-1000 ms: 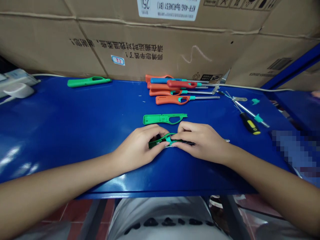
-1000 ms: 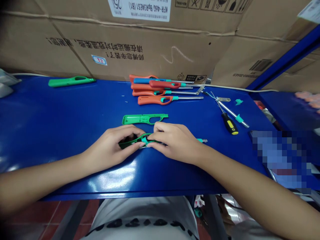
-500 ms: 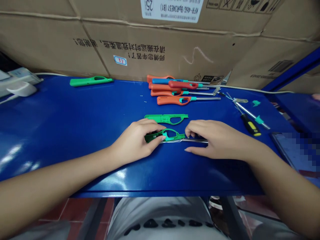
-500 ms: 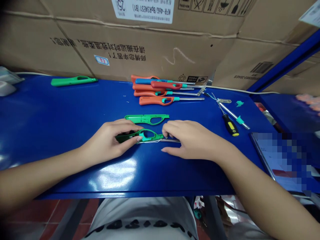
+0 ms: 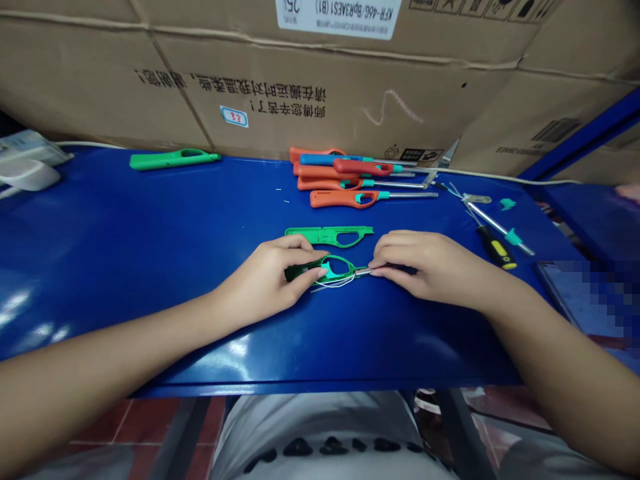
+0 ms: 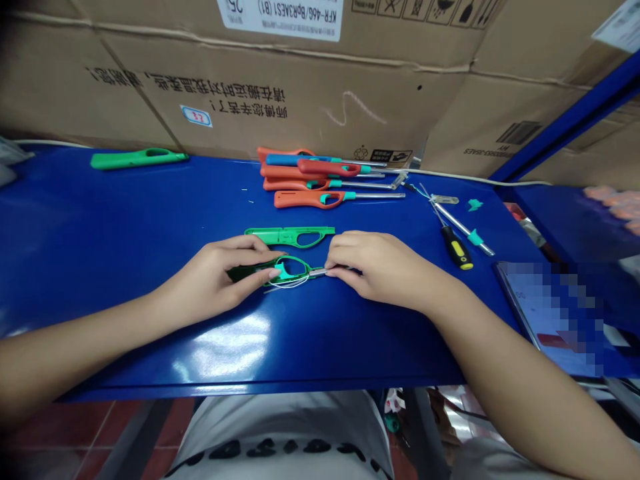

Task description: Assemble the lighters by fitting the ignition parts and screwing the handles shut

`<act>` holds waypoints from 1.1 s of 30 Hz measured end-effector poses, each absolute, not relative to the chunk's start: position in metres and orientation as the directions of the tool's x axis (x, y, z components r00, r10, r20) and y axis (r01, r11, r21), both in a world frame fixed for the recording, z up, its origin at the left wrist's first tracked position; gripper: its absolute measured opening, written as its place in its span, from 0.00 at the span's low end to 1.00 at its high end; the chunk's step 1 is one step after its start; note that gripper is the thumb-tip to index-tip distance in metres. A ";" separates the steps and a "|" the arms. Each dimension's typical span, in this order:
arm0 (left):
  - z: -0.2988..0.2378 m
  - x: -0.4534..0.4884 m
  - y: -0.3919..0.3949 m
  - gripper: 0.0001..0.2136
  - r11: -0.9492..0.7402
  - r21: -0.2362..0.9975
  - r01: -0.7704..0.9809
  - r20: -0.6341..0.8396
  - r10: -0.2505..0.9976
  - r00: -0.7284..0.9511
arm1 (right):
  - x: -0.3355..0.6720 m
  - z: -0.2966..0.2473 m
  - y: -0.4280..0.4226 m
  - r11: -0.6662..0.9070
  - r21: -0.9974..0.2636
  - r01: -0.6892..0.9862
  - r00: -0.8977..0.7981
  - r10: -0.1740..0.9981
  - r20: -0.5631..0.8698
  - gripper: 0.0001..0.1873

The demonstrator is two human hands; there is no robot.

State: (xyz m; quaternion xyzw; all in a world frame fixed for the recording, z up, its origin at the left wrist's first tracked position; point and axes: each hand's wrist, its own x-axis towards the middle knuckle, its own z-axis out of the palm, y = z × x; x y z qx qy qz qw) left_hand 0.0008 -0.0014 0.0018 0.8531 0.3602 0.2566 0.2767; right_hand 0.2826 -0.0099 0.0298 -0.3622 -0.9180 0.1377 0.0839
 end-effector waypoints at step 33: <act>0.001 0.002 0.000 0.12 -0.585 0.665 0.464 0.237 0.755 0.612 | 0.280 0.028 -0.013 0.649 -0.353 0.674 -0.680 0.732 0.048 0.10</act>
